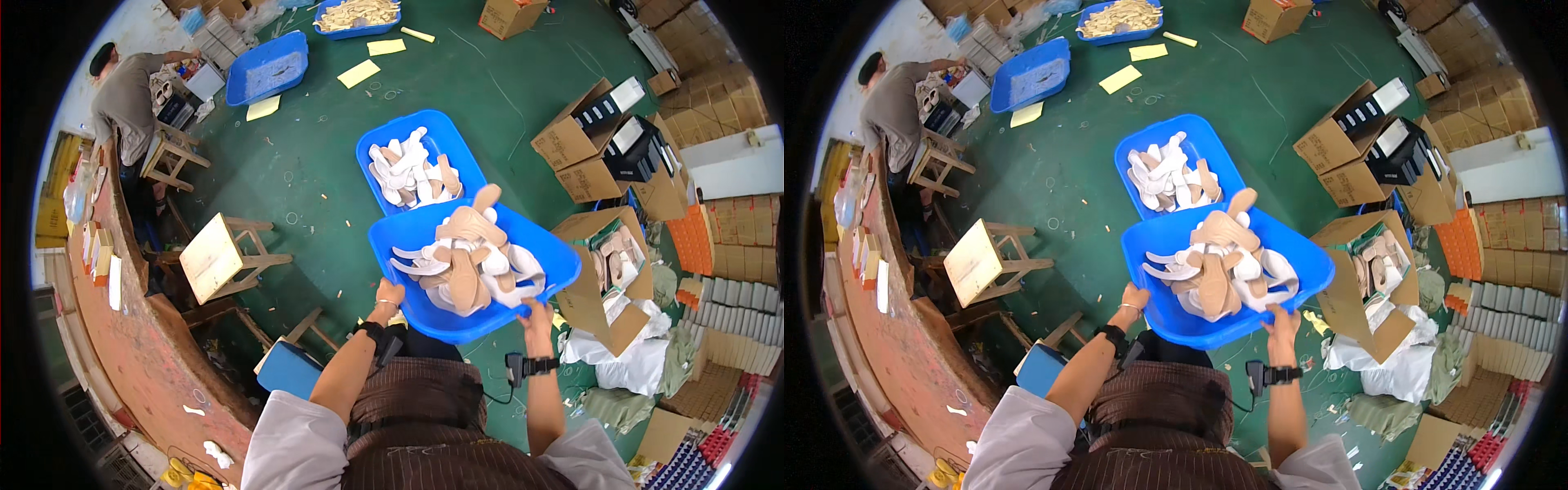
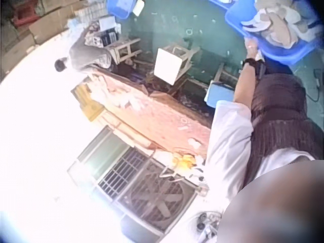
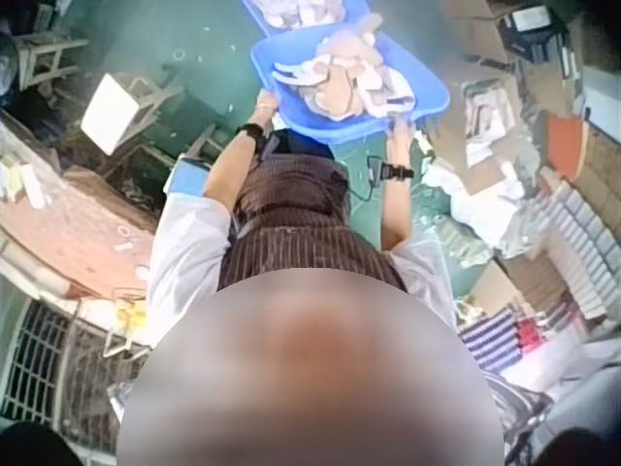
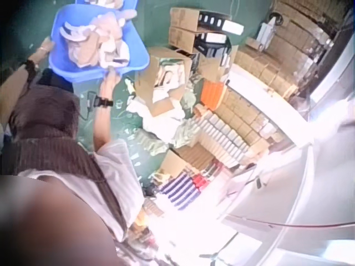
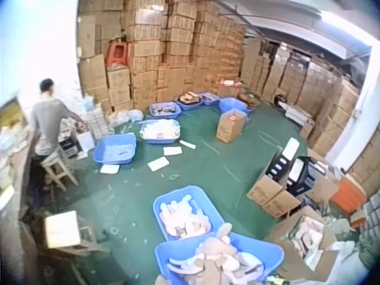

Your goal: The recorder is assembling shoe components, including inserting insoles, brushing the exterior, and preparing them for boxing.

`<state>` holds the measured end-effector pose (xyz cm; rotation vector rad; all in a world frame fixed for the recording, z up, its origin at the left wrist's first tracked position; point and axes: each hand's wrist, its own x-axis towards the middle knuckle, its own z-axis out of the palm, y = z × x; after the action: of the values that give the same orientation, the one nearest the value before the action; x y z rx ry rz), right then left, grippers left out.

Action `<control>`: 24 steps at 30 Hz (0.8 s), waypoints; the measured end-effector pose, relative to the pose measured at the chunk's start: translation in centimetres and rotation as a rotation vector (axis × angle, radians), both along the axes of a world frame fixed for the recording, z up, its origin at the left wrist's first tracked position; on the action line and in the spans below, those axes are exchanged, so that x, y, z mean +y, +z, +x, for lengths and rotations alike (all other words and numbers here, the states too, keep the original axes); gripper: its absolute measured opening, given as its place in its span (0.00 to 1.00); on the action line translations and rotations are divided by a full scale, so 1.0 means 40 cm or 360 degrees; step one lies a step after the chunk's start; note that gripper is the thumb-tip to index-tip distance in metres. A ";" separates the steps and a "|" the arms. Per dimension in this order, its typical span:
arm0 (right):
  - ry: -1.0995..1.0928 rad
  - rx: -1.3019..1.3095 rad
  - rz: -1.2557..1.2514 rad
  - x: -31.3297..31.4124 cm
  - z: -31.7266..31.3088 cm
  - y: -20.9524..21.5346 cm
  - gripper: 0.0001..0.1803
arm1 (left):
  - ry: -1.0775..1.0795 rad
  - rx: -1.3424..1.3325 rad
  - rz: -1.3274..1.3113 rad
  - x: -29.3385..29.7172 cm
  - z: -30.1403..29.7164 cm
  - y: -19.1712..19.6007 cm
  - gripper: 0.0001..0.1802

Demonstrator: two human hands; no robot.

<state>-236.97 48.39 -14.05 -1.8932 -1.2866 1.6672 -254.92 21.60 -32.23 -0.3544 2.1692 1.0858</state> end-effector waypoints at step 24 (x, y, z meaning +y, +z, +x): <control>0.0118 0.0232 -0.0454 0.183 -0.827 -0.017 0.34 | 0.0320 -0.1057 -0.0038 0.066 -0.620 -0.280 0.16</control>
<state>-270.05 55.70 -14.74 -1.8501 -1.1239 2.0802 -279.73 24.25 -43.42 -0.8290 1.5749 0.8803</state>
